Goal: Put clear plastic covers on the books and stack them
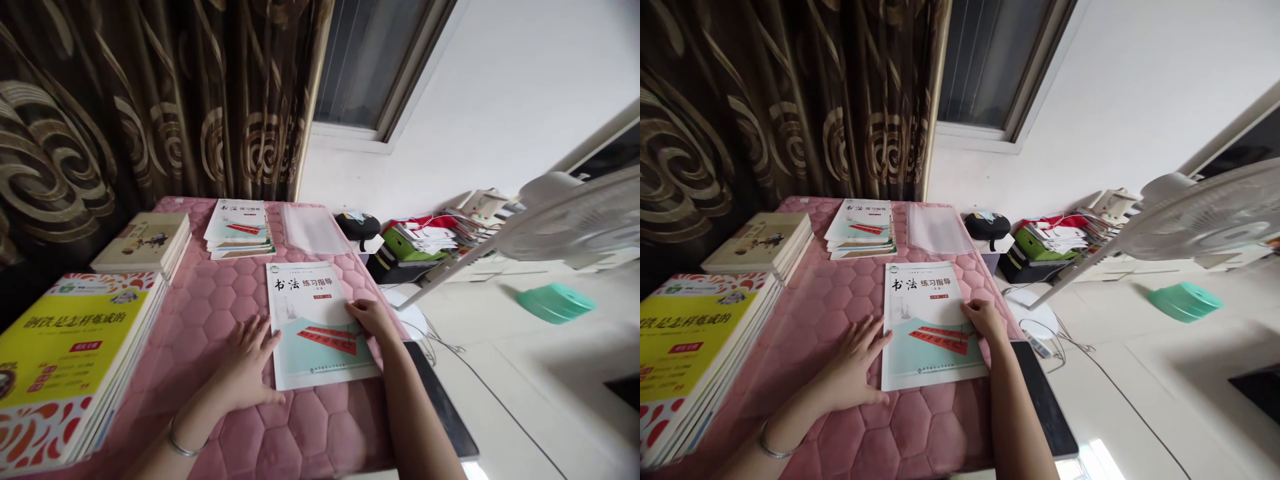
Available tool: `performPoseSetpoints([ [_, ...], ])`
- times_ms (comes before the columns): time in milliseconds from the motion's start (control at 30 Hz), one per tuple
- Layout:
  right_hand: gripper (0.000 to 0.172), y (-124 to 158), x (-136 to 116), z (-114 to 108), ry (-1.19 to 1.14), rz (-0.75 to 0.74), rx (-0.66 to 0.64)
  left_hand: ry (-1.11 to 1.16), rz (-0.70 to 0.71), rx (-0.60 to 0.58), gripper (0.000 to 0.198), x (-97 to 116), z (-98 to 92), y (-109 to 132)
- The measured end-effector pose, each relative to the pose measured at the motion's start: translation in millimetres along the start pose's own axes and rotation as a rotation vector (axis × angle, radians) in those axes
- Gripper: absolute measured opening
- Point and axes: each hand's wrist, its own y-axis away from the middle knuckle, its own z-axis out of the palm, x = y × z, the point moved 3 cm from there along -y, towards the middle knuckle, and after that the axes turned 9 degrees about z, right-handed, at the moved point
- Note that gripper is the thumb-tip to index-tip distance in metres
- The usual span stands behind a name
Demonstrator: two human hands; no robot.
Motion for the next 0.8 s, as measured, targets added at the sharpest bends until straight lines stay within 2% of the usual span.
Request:
performPoseSetpoints([
  [133, 0.02, -2.3, 3.1, 1.2, 0.013, 0.016, -0.021, -0.012, -0.009, 0.011, 0.108, 0.9, 0.6, 0.7],
  [533, 0.018, 6.4, -7.9, -1.9, 0.028, -0.004, 0.096, -0.042, 0.033, 0.113, 0.102, -4.3, 15.3, -1.3],
  [800, 0.021, 9.4, -13.1, -2.1, 0.068, -0.065, 0.13, -0.006, 0.003, 0.033, 0.108, -1.6, 10.6, -0.4],
])
